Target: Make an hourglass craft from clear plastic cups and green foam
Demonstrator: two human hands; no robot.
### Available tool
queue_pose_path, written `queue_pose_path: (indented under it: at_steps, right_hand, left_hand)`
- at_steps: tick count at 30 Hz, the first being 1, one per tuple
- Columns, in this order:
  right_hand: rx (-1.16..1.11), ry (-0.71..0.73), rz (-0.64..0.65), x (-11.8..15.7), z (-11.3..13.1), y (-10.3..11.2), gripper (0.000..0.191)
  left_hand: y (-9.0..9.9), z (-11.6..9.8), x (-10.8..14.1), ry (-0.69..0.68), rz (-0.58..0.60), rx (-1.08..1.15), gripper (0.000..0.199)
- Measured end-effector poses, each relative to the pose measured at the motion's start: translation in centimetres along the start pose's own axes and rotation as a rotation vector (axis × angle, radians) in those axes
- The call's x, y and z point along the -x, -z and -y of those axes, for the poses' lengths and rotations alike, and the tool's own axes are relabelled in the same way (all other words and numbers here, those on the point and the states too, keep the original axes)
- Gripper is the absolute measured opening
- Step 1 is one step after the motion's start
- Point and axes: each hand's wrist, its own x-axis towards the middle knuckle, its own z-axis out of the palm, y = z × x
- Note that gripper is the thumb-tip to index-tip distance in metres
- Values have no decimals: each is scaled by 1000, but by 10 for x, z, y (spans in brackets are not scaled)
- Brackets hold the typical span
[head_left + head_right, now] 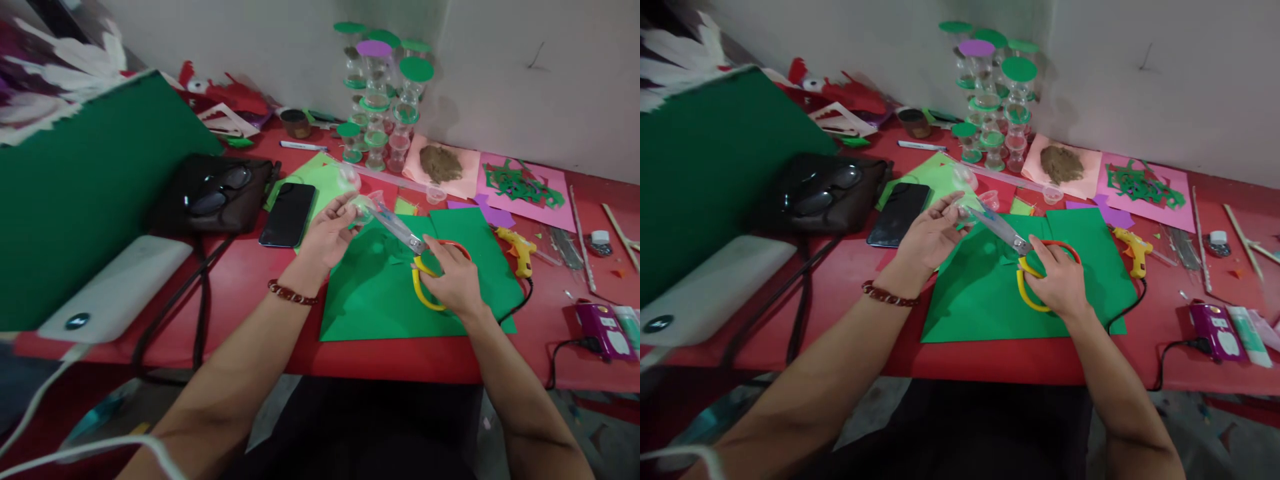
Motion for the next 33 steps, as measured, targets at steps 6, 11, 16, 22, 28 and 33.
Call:
queue_pose_path:
  at_steps: [6,11,16,22,28,33]
  right_hand:
    - [45,5,4,2,1,1,50]
    - [66,24,-22,2,2,0,49]
    - [62,32,-47,2,3,0,46]
    - [39,1,-31,2,2,0,47]
    - [32,2,-39,2,4,0,46]
    - [26,2,-38,3,4,0,47]
  left_hand:
    - [0,-1,-1,59,-62,141,34]
    - [0,1,-1,-9,-102,93,34]
    - [2,6,-1,-93,-95,59,42]
    - [10,12,-5,-170,-71,-60,47]
    - [13,13,-6,-190,-52,-62,48]
    - [10,12,-4,-199,-50,-57,46]
